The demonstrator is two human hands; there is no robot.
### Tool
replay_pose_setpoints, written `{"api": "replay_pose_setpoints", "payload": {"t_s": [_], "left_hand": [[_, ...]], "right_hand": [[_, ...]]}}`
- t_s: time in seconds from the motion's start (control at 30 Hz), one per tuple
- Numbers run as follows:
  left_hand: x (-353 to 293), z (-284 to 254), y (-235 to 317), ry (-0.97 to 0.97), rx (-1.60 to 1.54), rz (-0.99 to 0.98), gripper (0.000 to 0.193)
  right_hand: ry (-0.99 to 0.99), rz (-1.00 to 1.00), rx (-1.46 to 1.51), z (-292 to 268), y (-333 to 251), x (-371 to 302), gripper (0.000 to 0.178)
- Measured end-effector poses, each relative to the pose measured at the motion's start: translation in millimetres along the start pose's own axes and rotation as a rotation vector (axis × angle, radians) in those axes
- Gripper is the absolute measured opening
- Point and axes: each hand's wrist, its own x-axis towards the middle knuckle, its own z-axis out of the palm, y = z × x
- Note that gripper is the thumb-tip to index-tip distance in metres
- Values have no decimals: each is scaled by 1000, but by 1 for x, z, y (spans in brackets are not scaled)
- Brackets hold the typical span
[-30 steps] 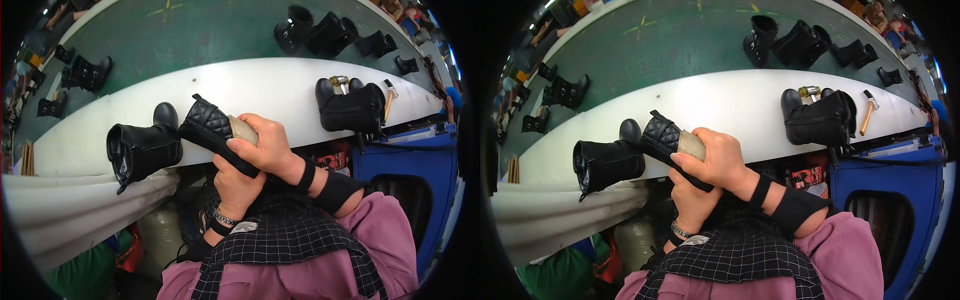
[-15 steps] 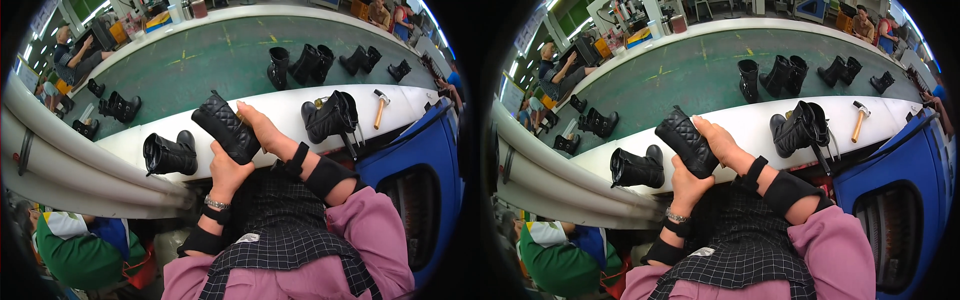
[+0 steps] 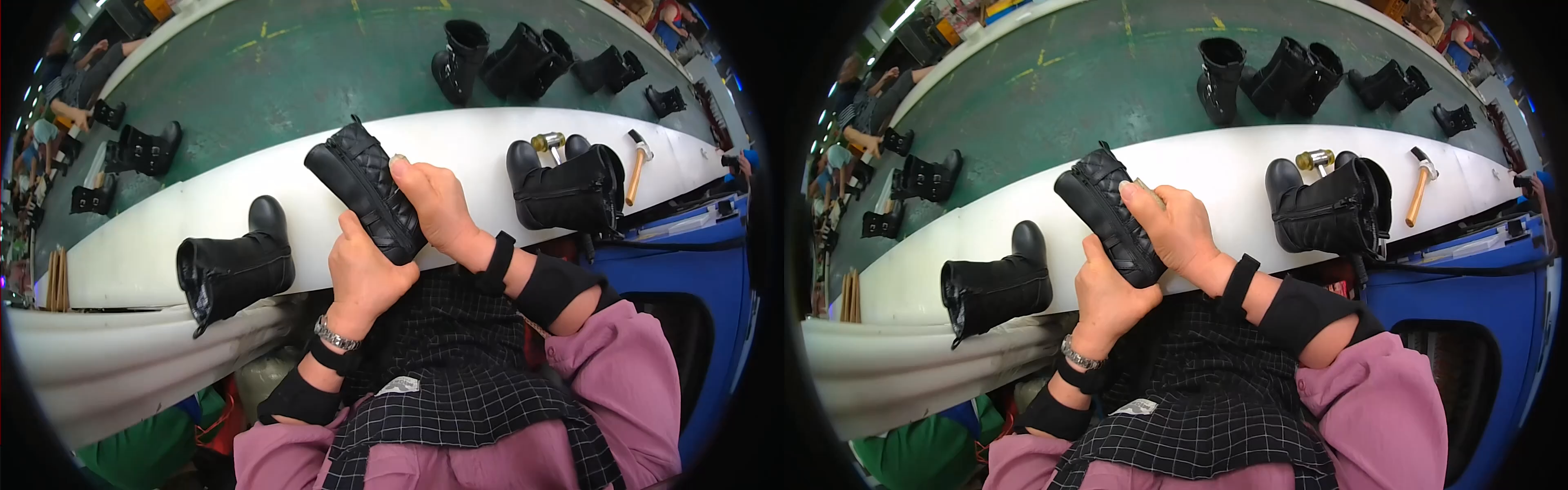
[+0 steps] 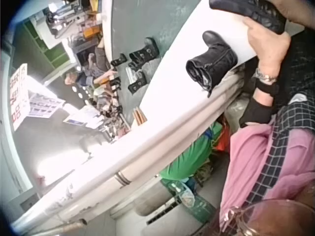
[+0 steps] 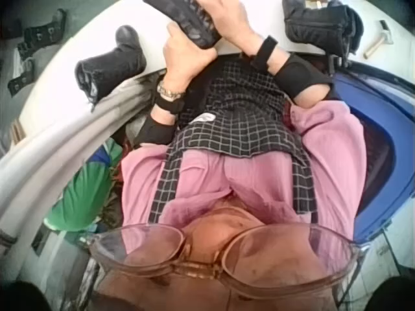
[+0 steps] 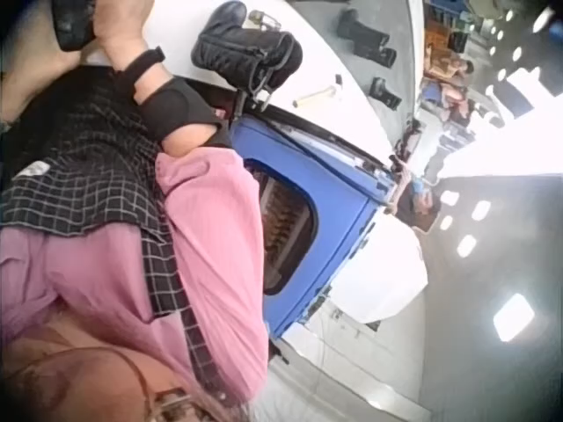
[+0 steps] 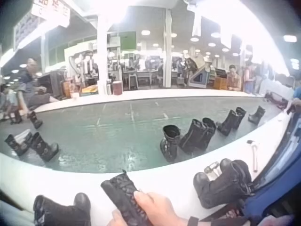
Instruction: Inspecting, cleaning with a sponge, and using a hammer on finished boots at a quality control station.
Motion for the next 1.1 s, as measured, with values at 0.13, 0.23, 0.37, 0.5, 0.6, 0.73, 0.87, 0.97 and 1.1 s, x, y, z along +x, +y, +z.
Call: {"api": "replay_pose_setpoints", "payload": {"t_s": [0.13, 0.23, 0.37, 0.5, 0.6, 0.73, 0.87, 0.97, 1.1], "left_hand": [[1, 2, -5, -1, -23, 27, 62], [-2, 1, -4, -29, -3, -10, 62], [-1, -2, 5, -40, 64, -21, 65], [-3, -5, 9, -35, 74, -92, 69], [-3, -4, 7, -44, 83, -91, 68], [2, -6, 5, -39, 51, -81, 66], [3, -1, 3, -9, 5, -17, 62], [1, 2, -3, -2, -24, -4, 61], [0, 3, -3, -1, 19, -27, 60]], "right_hand": [[61, -105, 137, 0, 14, -4, 60], [69, -141, 184, 1, 23, -8, 56], [85, -191, 90, -2, 16, -5, 58], [-2, 6, 162, -2, -3, 2, 60], [1, 171, 65, 5, -10, 1, 67], [159, 75, -237, 14, -12, 0, 73], [125, -24, -197, 8, -2, -2, 64], [168, -125, 52, 11, 9, -5, 57], [139, -198, 155, 11, 19, -8, 52]]}}
